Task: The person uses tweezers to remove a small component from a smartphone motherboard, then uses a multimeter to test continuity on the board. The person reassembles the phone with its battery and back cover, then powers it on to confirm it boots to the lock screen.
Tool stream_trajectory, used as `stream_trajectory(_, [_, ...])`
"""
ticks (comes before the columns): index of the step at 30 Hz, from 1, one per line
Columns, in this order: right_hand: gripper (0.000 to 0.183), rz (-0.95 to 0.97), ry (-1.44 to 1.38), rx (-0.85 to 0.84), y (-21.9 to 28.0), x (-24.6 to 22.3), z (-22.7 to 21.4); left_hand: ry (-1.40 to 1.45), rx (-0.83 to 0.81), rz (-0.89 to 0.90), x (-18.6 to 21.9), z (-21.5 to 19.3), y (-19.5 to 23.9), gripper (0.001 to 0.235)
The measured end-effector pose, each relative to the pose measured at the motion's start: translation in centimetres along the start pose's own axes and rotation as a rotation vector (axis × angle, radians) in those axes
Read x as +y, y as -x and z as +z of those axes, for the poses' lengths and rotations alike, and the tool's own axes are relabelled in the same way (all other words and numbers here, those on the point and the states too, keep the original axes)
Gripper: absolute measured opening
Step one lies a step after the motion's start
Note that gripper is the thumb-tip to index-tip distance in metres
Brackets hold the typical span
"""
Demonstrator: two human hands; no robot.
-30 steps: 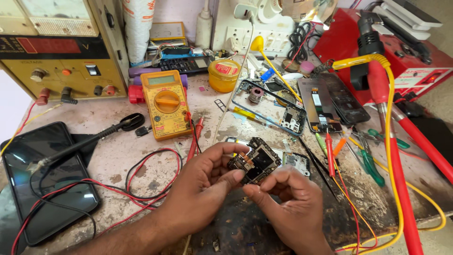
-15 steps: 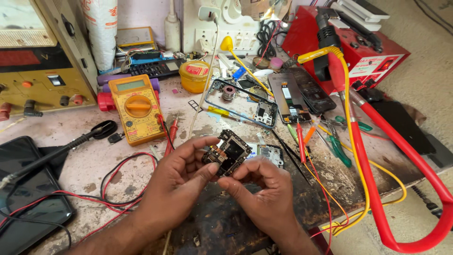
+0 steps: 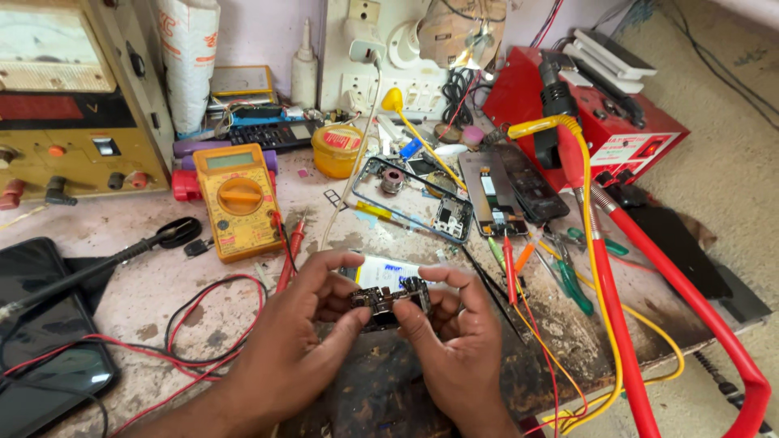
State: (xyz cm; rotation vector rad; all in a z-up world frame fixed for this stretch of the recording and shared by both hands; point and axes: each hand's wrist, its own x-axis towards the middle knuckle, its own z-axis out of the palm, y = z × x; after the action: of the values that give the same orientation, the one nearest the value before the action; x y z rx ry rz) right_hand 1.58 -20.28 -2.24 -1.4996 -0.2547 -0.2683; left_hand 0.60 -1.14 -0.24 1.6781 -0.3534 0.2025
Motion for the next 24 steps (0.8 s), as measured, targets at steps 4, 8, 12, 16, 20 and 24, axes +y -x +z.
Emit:
stream_trajectory(4, [0.046,-0.028,-0.021,-0.006,-0.1,0.3,0.0,0.174,-0.033,-0.042,-1.1,-0.1,-0.5,0.054])
stream_trajectory(8, [0.047,-0.029,-0.059,-0.017,-0.2,0.3,-0.1,0.282,-0.051,-0.121,-2.4,0.0,-0.4,0.059])
stream_trajectory(12, [0.044,0.027,0.038,-0.016,-0.2,0.1,-0.2,0.333,-0.033,-0.202,-3.8,-0.1,-0.7,0.057])
stream_trajectory(16, [0.044,0.011,0.065,-0.027,-0.3,-0.2,-0.1,0.334,-0.047,-0.296,-4.3,-0.5,-1.0,0.053])
stream_trajectory(20, [0.046,-0.002,0.118,-0.056,-0.2,-0.4,0.0,0.328,-0.013,-0.274,-4.3,-0.1,-0.8,0.042])
stream_trajectory(24, [0.04,-0.006,0.141,-0.099,0.0,-0.4,-0.2,0.311,-0.032,-0.21,-4.2,-0.1,-0.6,0.041])
